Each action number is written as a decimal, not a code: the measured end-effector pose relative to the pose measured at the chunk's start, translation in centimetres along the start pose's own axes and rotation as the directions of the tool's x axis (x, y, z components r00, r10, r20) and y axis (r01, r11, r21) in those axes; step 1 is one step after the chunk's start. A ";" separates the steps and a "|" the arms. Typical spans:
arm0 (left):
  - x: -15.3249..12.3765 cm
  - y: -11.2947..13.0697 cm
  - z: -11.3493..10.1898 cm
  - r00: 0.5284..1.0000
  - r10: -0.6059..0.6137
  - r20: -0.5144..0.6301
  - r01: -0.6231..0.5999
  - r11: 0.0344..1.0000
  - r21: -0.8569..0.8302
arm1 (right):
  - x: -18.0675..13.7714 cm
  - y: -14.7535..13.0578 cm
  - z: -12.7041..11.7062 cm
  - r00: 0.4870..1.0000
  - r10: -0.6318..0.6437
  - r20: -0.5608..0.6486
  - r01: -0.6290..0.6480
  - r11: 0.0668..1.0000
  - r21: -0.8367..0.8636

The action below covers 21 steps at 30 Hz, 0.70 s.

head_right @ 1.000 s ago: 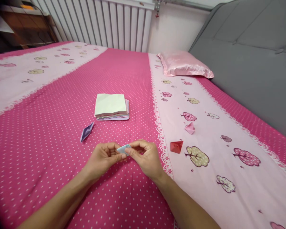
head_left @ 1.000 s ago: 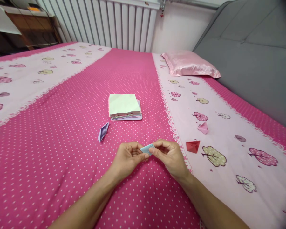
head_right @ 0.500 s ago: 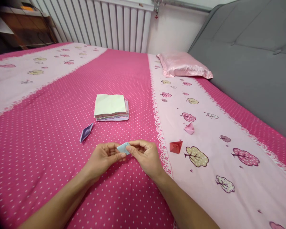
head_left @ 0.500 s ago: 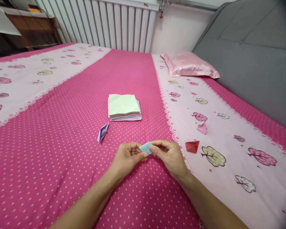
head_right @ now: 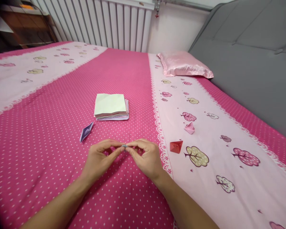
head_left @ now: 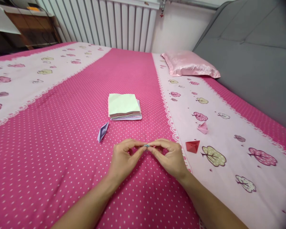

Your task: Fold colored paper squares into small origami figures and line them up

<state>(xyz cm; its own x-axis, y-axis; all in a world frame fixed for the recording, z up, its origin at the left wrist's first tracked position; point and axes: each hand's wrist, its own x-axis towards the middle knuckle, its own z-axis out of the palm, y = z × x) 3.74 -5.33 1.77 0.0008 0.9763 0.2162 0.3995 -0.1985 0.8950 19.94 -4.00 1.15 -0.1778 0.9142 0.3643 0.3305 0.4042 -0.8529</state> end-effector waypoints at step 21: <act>-0.2 0.1 0.1 0.989 0.144 0.026 -0.146 0.960 0.238 | -0.3 -0.4 0.5 0.999 -0.040 -0.010 0.038 0.991 -0.128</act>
<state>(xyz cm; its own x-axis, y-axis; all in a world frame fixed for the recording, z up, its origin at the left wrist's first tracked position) 3.89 -5.58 1.71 0.0821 0.9395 0.3324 0.6016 -0.3126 0.7351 19.40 -4.40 1.19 -0.1814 0.8975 0.4019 0.4391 0.4396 -0.7835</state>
